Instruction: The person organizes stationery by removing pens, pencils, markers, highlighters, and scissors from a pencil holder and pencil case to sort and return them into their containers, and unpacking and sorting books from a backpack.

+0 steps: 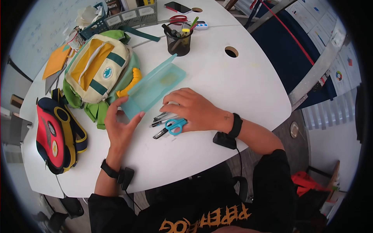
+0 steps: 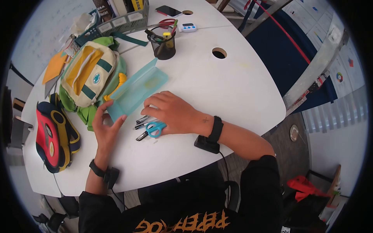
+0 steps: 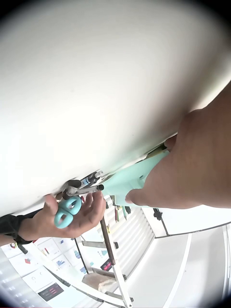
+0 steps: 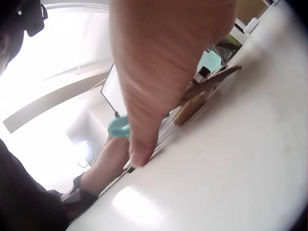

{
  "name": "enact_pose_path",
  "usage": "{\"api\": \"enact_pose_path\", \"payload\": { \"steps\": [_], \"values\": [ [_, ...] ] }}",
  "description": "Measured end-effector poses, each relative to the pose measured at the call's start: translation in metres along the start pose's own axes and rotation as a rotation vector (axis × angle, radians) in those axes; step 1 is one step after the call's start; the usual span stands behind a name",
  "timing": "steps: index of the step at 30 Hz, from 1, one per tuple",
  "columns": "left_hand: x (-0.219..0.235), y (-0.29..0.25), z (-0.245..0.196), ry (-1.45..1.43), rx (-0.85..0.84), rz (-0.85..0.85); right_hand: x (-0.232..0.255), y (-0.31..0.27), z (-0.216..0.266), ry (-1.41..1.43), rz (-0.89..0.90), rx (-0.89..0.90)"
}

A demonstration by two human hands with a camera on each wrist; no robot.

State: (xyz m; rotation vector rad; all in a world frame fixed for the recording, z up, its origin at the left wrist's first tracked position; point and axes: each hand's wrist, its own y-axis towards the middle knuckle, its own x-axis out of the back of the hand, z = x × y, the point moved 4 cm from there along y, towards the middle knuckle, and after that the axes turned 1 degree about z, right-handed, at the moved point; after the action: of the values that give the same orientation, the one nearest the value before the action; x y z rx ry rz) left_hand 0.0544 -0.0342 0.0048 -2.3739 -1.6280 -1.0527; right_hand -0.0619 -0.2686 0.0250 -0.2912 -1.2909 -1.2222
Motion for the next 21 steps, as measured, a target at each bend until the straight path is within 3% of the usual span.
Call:
{"api": "enact_pose_path", "payload": {
  "steps": [8, 10, 13, 15, 19, 21],
  "values": [
    [0.001, -0.002, 0.002, -0.037, -0.014, -0.022, 0.017, 0.001, -0.005, -0.001, 0.026, 0.022],
    [0.001, 0.0, 0.002, -0.031, -0.081, -0.024, 0.025, 0.003, -0.004, -0.011, 0.007, 0.034],
    [0.0, -0.001, 0.001, -0.058, -0.104, -0.012, 0.034, 0.0, -0.005, 0.017, -0.147, -0.01],
    [-0.001, -0.002, 0.002, -0.095, -0.104, -0.009, 0.039, -0.002, -0.02, -0.041, -0.299, -0.147],
    [-0.003, -0.001, -0.002, -0.151, -0.162, 0.026, 0.038, -0.008, -0.036, -0.134, -0.296, -0.135],
    [-0.003, -0.002, -0.004, -0.139, -0.162, 0.039, 0.035, -0.012, -0.043, -0.151, -0.155, -0.174]
  ]
}}
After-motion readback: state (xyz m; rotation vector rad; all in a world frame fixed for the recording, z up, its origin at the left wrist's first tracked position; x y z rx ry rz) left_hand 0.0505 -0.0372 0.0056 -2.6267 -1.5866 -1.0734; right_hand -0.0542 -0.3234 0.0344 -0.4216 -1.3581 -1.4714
